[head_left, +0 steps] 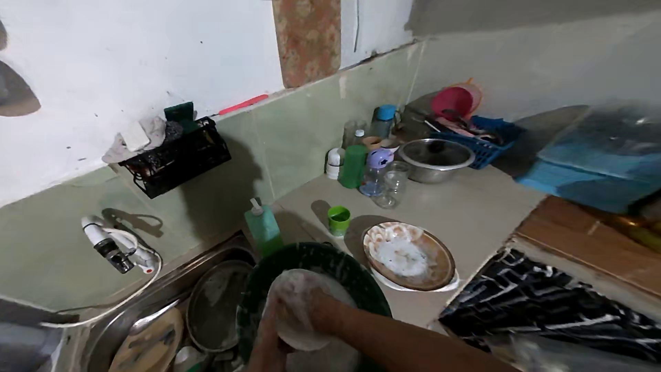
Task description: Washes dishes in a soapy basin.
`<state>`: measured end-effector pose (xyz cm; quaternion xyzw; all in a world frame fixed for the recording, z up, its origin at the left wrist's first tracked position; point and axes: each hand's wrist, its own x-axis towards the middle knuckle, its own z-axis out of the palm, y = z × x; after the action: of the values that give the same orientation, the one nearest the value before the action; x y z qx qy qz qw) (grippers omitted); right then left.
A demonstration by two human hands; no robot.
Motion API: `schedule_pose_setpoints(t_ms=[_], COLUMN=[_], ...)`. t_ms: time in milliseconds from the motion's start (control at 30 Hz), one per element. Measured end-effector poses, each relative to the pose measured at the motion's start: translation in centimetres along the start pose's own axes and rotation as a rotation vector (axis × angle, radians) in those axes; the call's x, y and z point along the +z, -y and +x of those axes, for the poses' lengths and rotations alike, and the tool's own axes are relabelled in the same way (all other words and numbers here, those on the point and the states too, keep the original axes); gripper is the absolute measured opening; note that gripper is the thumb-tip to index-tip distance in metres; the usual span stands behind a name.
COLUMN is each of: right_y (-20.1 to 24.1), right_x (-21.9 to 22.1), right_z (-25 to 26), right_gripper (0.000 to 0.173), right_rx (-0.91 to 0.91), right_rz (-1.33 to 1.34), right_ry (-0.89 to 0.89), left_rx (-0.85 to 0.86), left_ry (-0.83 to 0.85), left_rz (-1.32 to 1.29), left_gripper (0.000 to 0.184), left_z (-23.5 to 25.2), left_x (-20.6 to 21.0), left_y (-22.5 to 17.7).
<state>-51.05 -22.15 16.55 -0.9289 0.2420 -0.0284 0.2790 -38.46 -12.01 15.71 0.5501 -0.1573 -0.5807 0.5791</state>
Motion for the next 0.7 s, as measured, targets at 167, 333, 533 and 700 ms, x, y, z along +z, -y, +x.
schedule_pose_setpoints(t_ms=[167, 333, 533, 700], right_y=[0.6, 0.6, 2.7, -1.2], right_x=[0.0, -1.8, -0.6, -0.7], right_z=[0.3, -0.1, 0.1, -1.7], right_gripper=[0.049, 0.045, 0.043, 0.042], right_rx=[0.279, 0.324, 0.395, 0.129], right_rz=[0.209, 0.038, 0.393, 0.128], right_ry=[0.070, -0.010, 0.018, 0.003], left_rx=[0.063, 0.064, 0.082, 0.179], left_ry=[-0.134, -0.130, -0.142, -0.199], left_rz=[0.054, 0.085, 0.061, 0.102], left_gripper=[0.053, 0.055, 0.050, 0.056], left_z=[0.8, 1.1, 0.6, 0.9], left_x=[2.5, 2.7, 5.1, 2.3], left_y=[-0.5, 0.3, 1.4, 0.1])
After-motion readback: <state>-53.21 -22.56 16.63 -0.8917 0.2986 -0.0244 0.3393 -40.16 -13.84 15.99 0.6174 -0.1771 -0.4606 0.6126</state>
